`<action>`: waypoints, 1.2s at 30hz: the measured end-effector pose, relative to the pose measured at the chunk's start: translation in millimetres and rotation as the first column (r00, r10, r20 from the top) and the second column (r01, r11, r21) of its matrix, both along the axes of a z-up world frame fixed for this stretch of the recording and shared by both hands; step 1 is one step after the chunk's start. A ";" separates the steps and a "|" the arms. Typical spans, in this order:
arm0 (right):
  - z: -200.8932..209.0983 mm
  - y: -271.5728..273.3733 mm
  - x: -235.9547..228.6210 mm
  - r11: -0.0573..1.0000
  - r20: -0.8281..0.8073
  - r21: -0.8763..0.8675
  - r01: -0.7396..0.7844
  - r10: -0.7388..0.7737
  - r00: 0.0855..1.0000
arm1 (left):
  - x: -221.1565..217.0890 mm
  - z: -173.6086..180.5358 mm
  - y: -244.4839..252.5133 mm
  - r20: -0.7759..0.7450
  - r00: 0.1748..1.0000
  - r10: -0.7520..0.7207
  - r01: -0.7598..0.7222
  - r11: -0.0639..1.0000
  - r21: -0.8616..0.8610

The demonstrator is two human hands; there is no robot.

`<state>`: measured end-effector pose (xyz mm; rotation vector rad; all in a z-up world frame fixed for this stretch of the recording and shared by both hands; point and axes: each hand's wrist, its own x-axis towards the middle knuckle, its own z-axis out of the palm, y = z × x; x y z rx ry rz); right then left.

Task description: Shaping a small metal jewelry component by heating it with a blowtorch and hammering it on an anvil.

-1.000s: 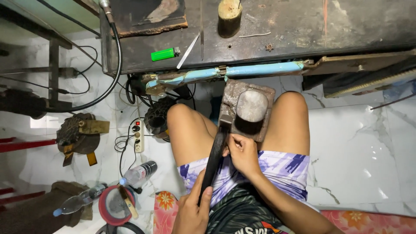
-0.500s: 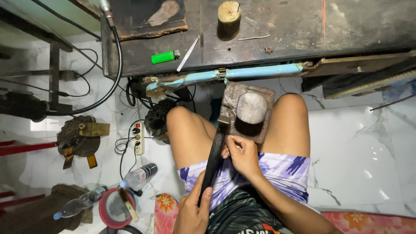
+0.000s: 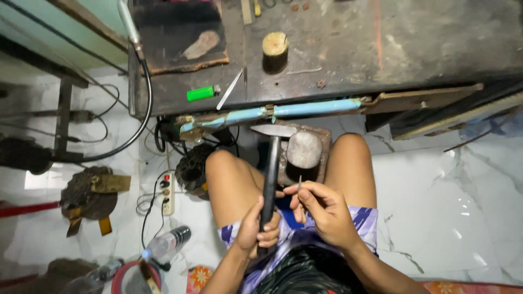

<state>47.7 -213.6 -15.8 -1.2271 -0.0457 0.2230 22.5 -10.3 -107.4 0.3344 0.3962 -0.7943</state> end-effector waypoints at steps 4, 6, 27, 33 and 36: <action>11.0 -10.0 3.0 0.998 0.066 0.057 0.006 -0.010 0.998 | 5.4 0.0 -3.9 0.010 0.997 -0.076 0.076 0.993 -0.087; 13.9 -13.0 3.8 0.996 0.070 0.085 0.013 -0.019 0.997 | 9.6 6.1 -5.0 -0.012 0.989 -0.150 0.151 0.985 0.082; -35.0 7.0 4.3 0.998 -0.179 -0.054 -0.040 0.030 0.983 | 3.5 56.6 -0.7 0.146 0.987 -0.070 -0.023 0.833 0.553; -91.0 36.9 2.9 0.989 -0.243 -0.132 -0.063 0.030 0.969 | -23.6 115.7 28.5 0.341 0.823 -0.454 -0.282 0.195 0.939; -99.7 44.2 1.3 0.986 -0.237 -0.166 -0.012 -0.029 0.971 | -40.8 119.3 32.0 0.178 0.850 -0.496 -0.171 0.060 0.984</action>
